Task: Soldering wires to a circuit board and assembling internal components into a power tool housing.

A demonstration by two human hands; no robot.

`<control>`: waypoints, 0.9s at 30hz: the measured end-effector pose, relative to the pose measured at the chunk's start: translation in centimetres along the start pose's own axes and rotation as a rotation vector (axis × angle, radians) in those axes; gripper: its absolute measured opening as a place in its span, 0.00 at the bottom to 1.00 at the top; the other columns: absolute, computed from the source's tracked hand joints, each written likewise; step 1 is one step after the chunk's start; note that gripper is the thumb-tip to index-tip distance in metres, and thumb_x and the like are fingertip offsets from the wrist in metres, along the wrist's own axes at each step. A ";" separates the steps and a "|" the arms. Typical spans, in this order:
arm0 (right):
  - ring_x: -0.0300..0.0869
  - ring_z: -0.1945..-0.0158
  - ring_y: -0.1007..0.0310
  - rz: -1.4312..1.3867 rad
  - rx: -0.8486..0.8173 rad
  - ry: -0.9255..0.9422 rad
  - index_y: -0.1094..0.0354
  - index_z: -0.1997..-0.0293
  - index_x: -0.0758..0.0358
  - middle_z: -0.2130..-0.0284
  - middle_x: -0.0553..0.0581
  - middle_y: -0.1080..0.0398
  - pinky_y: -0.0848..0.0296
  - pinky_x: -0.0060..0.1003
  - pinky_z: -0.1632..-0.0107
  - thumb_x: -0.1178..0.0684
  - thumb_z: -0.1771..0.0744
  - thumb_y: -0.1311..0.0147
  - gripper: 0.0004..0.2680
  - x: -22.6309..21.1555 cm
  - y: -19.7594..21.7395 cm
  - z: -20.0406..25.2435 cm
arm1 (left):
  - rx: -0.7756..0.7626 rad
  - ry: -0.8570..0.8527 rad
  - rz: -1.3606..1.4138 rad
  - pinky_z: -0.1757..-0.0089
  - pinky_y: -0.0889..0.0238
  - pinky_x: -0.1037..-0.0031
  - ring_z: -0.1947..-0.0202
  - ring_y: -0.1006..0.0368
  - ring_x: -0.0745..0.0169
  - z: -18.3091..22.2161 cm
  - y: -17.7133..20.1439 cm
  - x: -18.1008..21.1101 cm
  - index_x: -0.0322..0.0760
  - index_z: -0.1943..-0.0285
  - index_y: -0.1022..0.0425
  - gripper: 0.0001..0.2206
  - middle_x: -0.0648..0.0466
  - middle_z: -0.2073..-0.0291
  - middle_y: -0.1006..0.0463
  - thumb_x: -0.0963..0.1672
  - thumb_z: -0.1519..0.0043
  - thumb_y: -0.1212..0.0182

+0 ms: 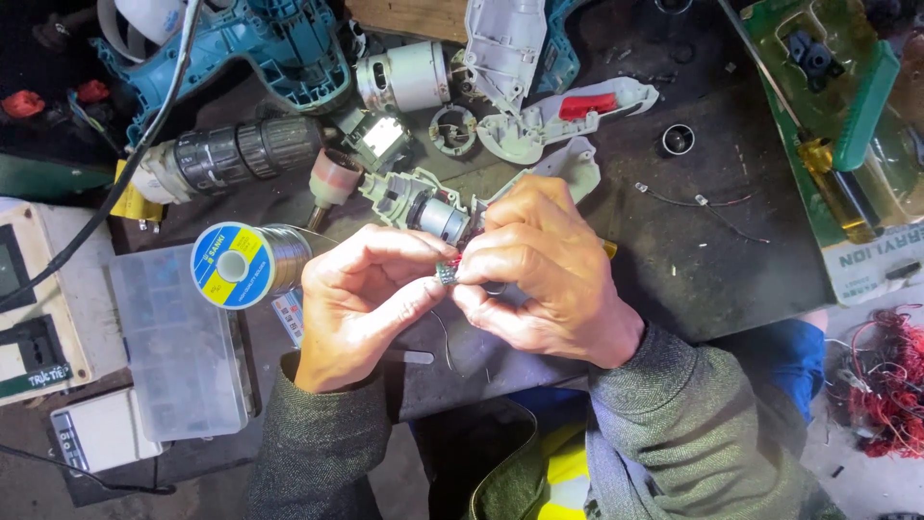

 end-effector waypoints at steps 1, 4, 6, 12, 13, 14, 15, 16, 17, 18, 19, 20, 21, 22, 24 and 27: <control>0.47 0.61 0.31 0.001 0.000 -0.003 0.33 0.60 0.61 0.65 0.50 0.27 0.33 0.49 0.48 0.61 0.34 0.35 0.07 0.1 0.0 0.1 | -0.001 -0.004 -0.018 0.46 0.23 0.68 0.52 0.21 0.55 0.0 0.0 0.1 0.29 0.52 0.24 0.08 0.42 0.55 0.19 0.36 0.39 0.34; 0.49 0.59 0.31 0.008 0.018 -0.036 0.34 0.58 0.60 0.63 0.49 0.28 0.35 0.51 0.48 0.58 0.34 0.34 0.09 0.2 0.2 0.3 | 0.000 -0.032 -0.074 0.45 0.25 0.68 0.51 0.21 0.54 -0.1 0.2 -0.1 0.30 0.53 0.24 0.06 0.43 0.56 0.19 0.37 0.37 0.37; 0.51 0.57 0.31 0.008 0.010 -0.068 0.34 0.57 0.60 0.61 0.52 0.27 0.34 0.50 0.47 0.58 0.34 0.34 0.09 0.3 0.3 0.4 | 0.000 -0.030 -0.093 0.47 0.25 0.69 0.51 0.21 0.55 -0.1 0.3 -0.3 0.32 0.55 0.24 0.04 0.44 0.57 0.19 0.38 0.36 0.37; 0.52 0.56 0.29 -0.022 0.002 -0.104 0.35 0.55 0.61 0.61 0.54 0.27 0.35 0.48 0.47 0.59 0.34 0.33 0.10 0.5 0.3 0.5 | -0.013 -0.004 -0.065 0.47 0.27 0.68 0.50 0.22 0.56 0.1 0.3 -0.3 0.35 0.56 0.24 0.04 0.43 0.55 0.19 0.39 0.37 0.37; 0.52 0.56 0.29 -0.029 0.004 -0.106 0.35 0.56 0.61 0.61 0.54 0.27 0.35 0.48 0.47 0.59 0.34 0.34 0.10 0.5 0.4 0.5 | -0.019 0.017 -0.009 0.46 0.28 0.68 0.48 0.23 0.55 0.3 0.2 -0.3 0.34 0.54 0.25 0.06 0.42 0.52 0.20 0.38 0.38 0.36; 0.52 0.56 0.29 -0.028 0.007 -0.107 0.35 0.56 0.61 0.61 0.54 0.27 0.35 0.48 0.47 0.59 0.34 0.34 0.10 0.6 0.4 0.5 | -0.023 0.017 -0.011 0.46 0.28 0.68 0.48 0.23 0.55 0.2 0.2 -0.5 0.34 0.54 0.25 0.06 0.42 0.52 0.20 0.38 0.38 0.36; 0.52 0.57 0.29 -0.027 0.011 -0.103 0.34 0.56 0.61 0.61 0.55 0.27 0.35 0.47 0.48 0.59 0.34 0.34 0.09 0.6 0.4 0.6 | -0.015 0.014 -0.002 0.48 0.28 0.70 0.48 0.23 0.56 0.2 0.1 -0.6 0.33 0.53 0.25 0.10 0.42 0.53 0.20 0.38 0.42 0.32; 0.52 0.57 0.29 -0.025 0.015 -0.100 0.34 0.56 0.62 0.61 0.55 0.27 0.35 0.47 0.49 0.59 0.34 0.34 0.09 0.6 0.3 0.6 | -0.008 0.010 0.007 0.50 0.28 0.73 0.49 0.23 0.56 0.2 0.1 -0.8 0.33 0.52 0.26 0.14 0.42 0.54 0.21 0.38 0.45 0.27; 0.52 0.57 0.29 -0.024 0.018 -0.101 0.34 0.56 0.62 0.61 0.55 0.27 0.35 0.47 0.49 0.59 0.34 0.34 0.09 0.6 0.4 0.5 | -0.011 0.012 0.006 0.50 0.28 0.73 0.49 0.23 0.56 0.2 0.0 -0.8 0.33 0.52 0.26 0.14 0.42 0.54 0.21 0.38 0.45 0.27; 0.53 0.56 0.30 -0.017 0.000 -0.085 0.34 0.56 0.62 0.61 0.57 0.28 0.35 0.47 0.49 0.58 0.33 0.35 0.09 0.5 0.4 0.5 | 0.009 0.016 -0.015 0.50 0.27 0.73 0.51 0.23 0.57 0.1 0.0 -0.8 0.31 0.52 0.26 0.13 0.42 0.54 0.20 0.37 0.44 0.28; 0.53 0.56 0.30 -0.011 -0.021 -0.069 0.34 0.55 0.63 0.60 0.58 0.28 0.35 0.48 0.49 0.58 0.33 0.35 0.09 0.5 0.4 0.5 | 0.030 0.021 -0.035 0.49 0.25 0.73 0.53 0.22 0.59 0.2 0.0 -0.8 0.30 0.52 0.26 0.13 0.42 0.55 0.20 0.37 0.43 0.29; 0.53 0.56 0.30 -0.011 -0.019 -0.071 0.34 0.55 0.63 0.60 0.58 0.28 0.35 0.48 0.49 0.58 0.33 0.35 0.09 0.4 0.5 0.4 | 0.029 0.023 -0.036 0.49 0.25 0.73 0.53 0.22 0.59 0.2 0.0 -0.9 0.30 0.52 0.26 0.13 0.42 0.55 0.20 0.37 0.43 0.29; 0.53 0.55 0.29 -0.016 -0.011 -0.069 0.35 0.55 0.63 0.60 0.57 0.28 0.35 0.47 0.50 0.60 0.34 0.35 0.09 0.3 0.5 0.3 | 0.038 0.031 -0.018 0.49 0.25 0.71 0.52 0.22 0.57 0.2 0.1 -0.9 0.30 0.51 0.26 0.12 0.41 0.54 0.20 0.36 0.42 0.31; 0.53 0.55 0.29 -0.022 -0.003 -0.066 0.35 0.55 0.63 0.60 0.57 0.27 0.34 0.47 0.50 0.63 0.35 0.35 0.10 0.2 0.6 0.2 | 0.048 0.039 -0.001 0.48 0.24 0.70 0.51 0.21 0.55 0.2 0.1 -0.9 0.30 0.50 0.26 0.12 0.40 0.54 0.20 0.36 0.41 0.33; 0.53 0.55 0.28 -0.013 0.013 -0.068 0.35 0.55 0.63 0.59 0.56 0.26 0.33 0.47 0.49 0.64 0.35 0.38 0.10 0.2 0.7 0.2 | 0.057 0.061 -0.001 0.50 0.22 0.69 0.52 0.20 0.54 0.1 -0.1 -0.7 0.28 0.50 0.26 0.11 0.40 0.54 0.20 0.36 0.41 0.33; 0.51 0.56 0.27 0.002 0.035 -0.091 0.36 0.55 0.63 0.60 0.55 0.27 0.32 0.46 0.49 0.67 0.35 0.41 0.09 0.4 0.8 0.2 | 0.062 0.084 0.035 0.51 0.19 0.66 0.53 0.19 0.52 0.0 -0.2 -0.6 0.26 0.49 0.27 0.12 0.39 0.55 0.19 0.35 0.40 0.34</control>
Point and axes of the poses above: each hand's wrist, its own z-axis away from the middle knuckle, its own y-axis out of the back of the hand, x = y × z, the point moved 4 cm from there along -z, towards the middle knuckle
